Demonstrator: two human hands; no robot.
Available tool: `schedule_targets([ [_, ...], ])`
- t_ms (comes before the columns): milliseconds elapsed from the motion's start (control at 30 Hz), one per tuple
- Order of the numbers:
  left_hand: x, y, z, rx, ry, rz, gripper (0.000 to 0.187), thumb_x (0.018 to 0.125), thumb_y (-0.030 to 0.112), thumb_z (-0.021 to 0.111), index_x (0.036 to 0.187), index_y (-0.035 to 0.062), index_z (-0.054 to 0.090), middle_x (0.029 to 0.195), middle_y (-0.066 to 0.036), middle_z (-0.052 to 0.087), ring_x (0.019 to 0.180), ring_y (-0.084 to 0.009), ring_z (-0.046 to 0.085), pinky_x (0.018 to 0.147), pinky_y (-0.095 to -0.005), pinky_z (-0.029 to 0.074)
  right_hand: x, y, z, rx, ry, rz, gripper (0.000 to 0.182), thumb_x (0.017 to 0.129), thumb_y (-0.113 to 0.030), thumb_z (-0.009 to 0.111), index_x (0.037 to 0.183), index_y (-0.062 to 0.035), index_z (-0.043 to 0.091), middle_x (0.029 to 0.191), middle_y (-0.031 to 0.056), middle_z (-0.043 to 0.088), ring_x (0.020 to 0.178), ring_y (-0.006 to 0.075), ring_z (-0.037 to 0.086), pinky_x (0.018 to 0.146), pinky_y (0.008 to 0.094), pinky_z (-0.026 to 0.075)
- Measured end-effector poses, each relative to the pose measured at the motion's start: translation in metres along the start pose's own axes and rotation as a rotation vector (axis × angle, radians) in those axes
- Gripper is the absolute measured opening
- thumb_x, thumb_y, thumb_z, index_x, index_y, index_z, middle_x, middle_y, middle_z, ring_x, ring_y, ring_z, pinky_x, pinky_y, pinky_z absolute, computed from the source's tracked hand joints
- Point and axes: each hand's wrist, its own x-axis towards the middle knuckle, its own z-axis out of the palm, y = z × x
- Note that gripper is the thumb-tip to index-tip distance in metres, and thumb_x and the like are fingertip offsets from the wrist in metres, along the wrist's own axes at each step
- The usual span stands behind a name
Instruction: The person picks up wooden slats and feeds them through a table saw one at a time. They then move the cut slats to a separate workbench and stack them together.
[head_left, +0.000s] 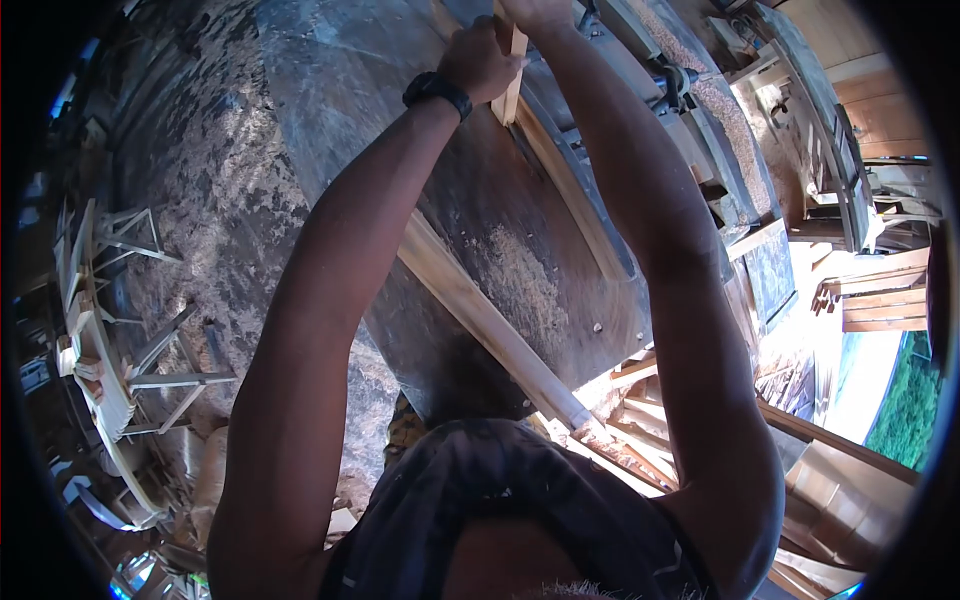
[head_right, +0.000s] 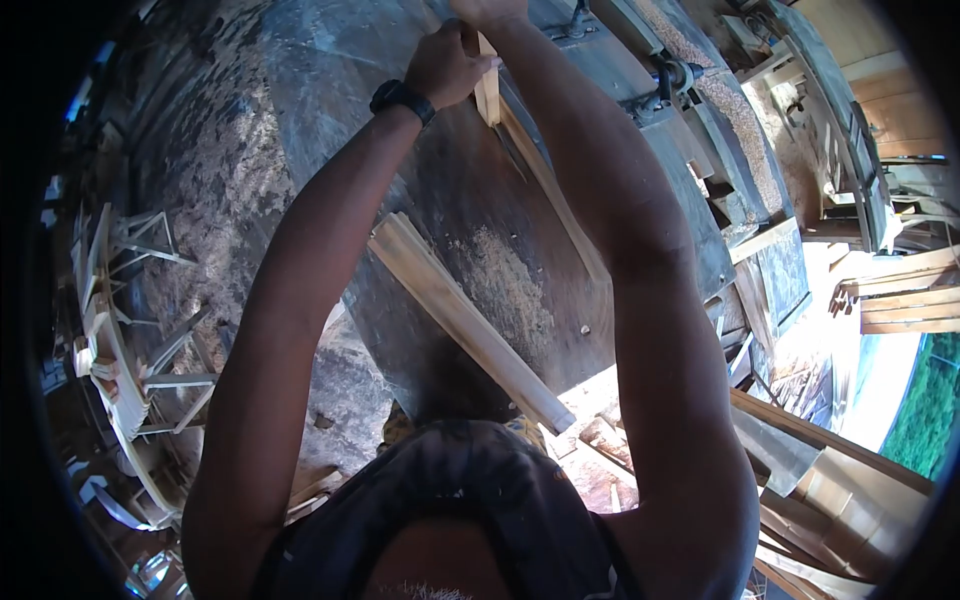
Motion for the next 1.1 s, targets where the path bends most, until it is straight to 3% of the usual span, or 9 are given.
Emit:
schedule_targets([
  [133,0.021,-0.020,-0.003,0.010,-0.031,-0.053,0.045,0.079,0.033,0.082,0.104,0.0010,0.063,0.098,-0.019,0.073,0.095,-0.0358,0.071,0.084,-0.0445,0.057,0.025,0.018,0.027,0.077,-0.031,0.009,0.039,0.082,-0.031,0.066,0.082,0.0084,0.067,0.069,0.0266,0.067,0.069,0.0412,0.070,0.063,0.0494,0.053],
  [200,0.032,-0.031,-0.004,0.012,-0.024,-0.063,0.046,0.079,0.034,0.082,0.106,0.0010,0.063,0.099,-0.019,0.073,0.096,-0.0361,0.071,0.085,-0.0448,0.057,0.050,0.045,0.056,-0.765,-0.054,-0.578,0.039,0.081,-0.034,0.068,0.090,0.0037,0.070,0.077,0.0255,0.070,0.074,0.0481,0.068,0.068,0.0537,0.054],
  [333,0.071,-0.068,-0.003,0.193,0.046,-0.049,0.050,0.081,0.035,0.080,0.113,0.0016,0.062,0.102,-0.021,0.072,0.100,-0.0373,0.070,0.088,-0.0447,0.056,0.050,0.021,0.066,-0.828,-0.191,-0.282,0.037,0.082,-0.034,0.069,0.095,-0.0002,0.071,0.087,0.0246,0.071,0.079,0.0506,0.067,0.074,0.0542,0.055],
  [400,0.080,-0.077,-0.009,0.171,0.061,-0.049,0.051,0.082,0.034,0.080,0.116,0.0016,0.061,0.105,-0.021,0.071,0.102,-0.0368,0.070,0.090,-0.0446,0.057,0.034,0.014,0.079,-0.390,0.279,-0.122,0.039,0.085,-0.034,0.066,0.102,0.0008,0.070,0.097,0.0250,0.071,0.088,0.0454,0.069,0.079,0.0507,0.055],
  [567,0.040,-0.024,-0.032,-0.003,0.042,-0.043,0.070,0.086,0.021,0.074,0.148,0.0134,0.042,0.130,-0.028,0.058,0.118,-0.0453,0.058,0.096,-0.0471,0.050,0.012,0.000,-0.015,0.464,-0.104,-0.116,0.025,0.088,-0.018,0.077,0.104,-0.0020,0.066,0.092,0.0050,0.066,0.085,0.0154,0.063,0.075,0.0310,0.051],
  [633,0.002,0.002,-0.041,-0.067,0.349,0.295,0.065,0.084,0.018,0.074,0.141,0.0051,0.046,0.121,-0.026,0.064,0.108,-0.0459,0.062,0.092,-0.0495,0.052,0.009,0.075,-0.084,0.354,-0.166,0.016,0.046,0.095,-0.020,0.070,0.134,-0.0008,0.057,0.137,0.0165,0.060,0.117,0.0289,0.063,0.098,0.0420,0.053],
  [767,-0.108,0.036,-0.061,-0.538,-0.197,-0.111,0.064,0.081,0.026,0.084,0.133,0.0021,0.057,0.125,-0.019,0.065,0.108,-0.0301,0.069,0.091,-0.0439,0.058,-0.093,0.057,-0.224,0.040,0.227,-0.022,0.036,0.102,-0.027,0.057,0.130,-0.0057,0.057,0.122,0.0136,0.064,0.109,0.0288,0.065,0.093,0.0414,0.057],
  [900,-0.233,0.068,-0.080,-0.247,-0.740,0.335,0.068,0.074,0.020,0.083,0.135,0.0052,0.055,0.131,-0.019,0.060,0.126,-0.0332,0.056,0.110,-0.0486,0.042,-0.201,0.098,-0.317,0.682,0.657,0.437,0.066,0.107,-0.055,0.033,0.143,-0.0011,0.045,0.135,0.0223,0.057,0.125,0.0360,0.057,0.114,0.0476,0.043],
  [1100,-0.302,0.088,-0.069,0.116,-0.666,0.502,0.038,0.081,0.011,0.065,0.119,0.0057,0.063,0.117,-0.014,0.059,0.120,-0.0342,0.053,0.111,-0.0513,0.036,-0.343,0.155,-0.334,0.968,0.806,0.756,0.059,0.105,-0.050,0.045,0.133,0.0007,0.052,0.129,0.0209,0.063,0.120,0.0339,0.062,0.108,0.0470,0.051],
])
